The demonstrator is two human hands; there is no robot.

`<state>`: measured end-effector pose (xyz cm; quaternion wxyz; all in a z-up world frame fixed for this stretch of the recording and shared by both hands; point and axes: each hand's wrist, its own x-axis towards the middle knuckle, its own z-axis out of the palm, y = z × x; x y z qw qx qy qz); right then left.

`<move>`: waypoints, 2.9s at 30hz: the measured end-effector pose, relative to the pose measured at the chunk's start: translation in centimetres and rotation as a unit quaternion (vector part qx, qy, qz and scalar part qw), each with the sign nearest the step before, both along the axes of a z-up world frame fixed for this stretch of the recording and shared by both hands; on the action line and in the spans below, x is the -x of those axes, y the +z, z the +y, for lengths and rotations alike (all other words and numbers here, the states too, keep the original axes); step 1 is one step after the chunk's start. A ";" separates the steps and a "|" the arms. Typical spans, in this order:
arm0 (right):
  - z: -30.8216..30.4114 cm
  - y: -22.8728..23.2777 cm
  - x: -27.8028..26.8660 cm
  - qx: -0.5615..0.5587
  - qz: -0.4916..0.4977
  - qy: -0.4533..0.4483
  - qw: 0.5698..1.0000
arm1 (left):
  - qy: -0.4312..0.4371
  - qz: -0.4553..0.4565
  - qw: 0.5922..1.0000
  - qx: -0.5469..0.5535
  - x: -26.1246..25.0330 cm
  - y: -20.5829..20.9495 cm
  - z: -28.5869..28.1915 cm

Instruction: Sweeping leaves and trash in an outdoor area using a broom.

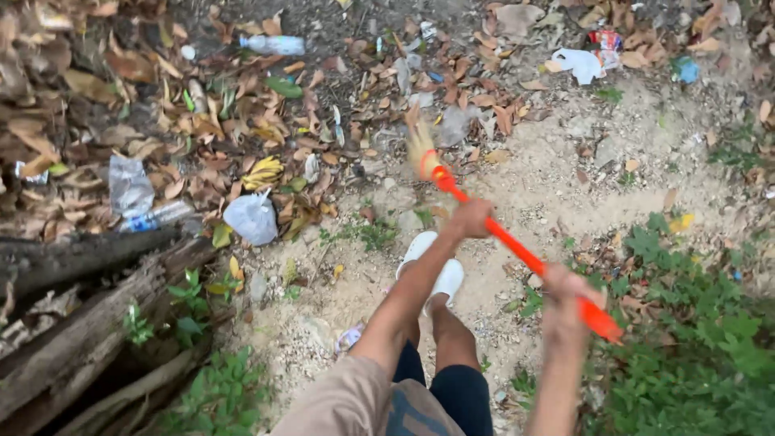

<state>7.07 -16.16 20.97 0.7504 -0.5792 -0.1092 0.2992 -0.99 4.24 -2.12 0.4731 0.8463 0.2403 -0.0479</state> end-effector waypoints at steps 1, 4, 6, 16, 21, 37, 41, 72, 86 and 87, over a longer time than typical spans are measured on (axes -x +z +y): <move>2.0 -1.1 2.0 0.007 0.008 0.021 1.000 | -0.021 0.077 0.997 0.007 2.9 -1.6 1.3; 4.1 -5.1 6.1 -0.013 0.067 0.073 0.995 | -0.038 0.177 0.983 -0.017 13.0 -3.6 4.4; 4.5 -6.0 8.0 -0.041 0.120 0.098 0.987 | -0.042 0.205 0.977 -0.049 18.3 -3.2 5.9; 0.9 5.4 1.5 -0.156 0.127 0.153 0.968 | 0.027 0.115 0.981 -0.152 14.2 10.7 4.3; 4.2 14.9 -0.6 -0.111 -0.068 0.253 0.959 | 0.101 -0.010 0.990 -0.099 8.2 13.3 2.3; 9.5 3.0 13.2 0.042 0.082 0.255 0.963 | 0.040 0.158 0.977 -0.139 30.0 8.6 11.1; 8.2 7.3 5.8 -0.229 0.122 0.233 0.937 | 0.066 0.054 0.992 -0.096 23.2 19.7 12.1; 23.8 15.7 24.5 0.125 -0.246 0.256 0.926 | -0.013 -0.087 0.993 -0.082 28.1 8.1 22.6; 25.9 10.3 22.4 -0.180 0.024 0.295 0.938 | 0.053 0.066 0.960 -0.267 38.3 26.0 34.6; 26.0 12.9 22.6 -0.179 0.021 0.295 0.938 | 0.053 0.063 0.960 -0.266 37.4 26.0 33.8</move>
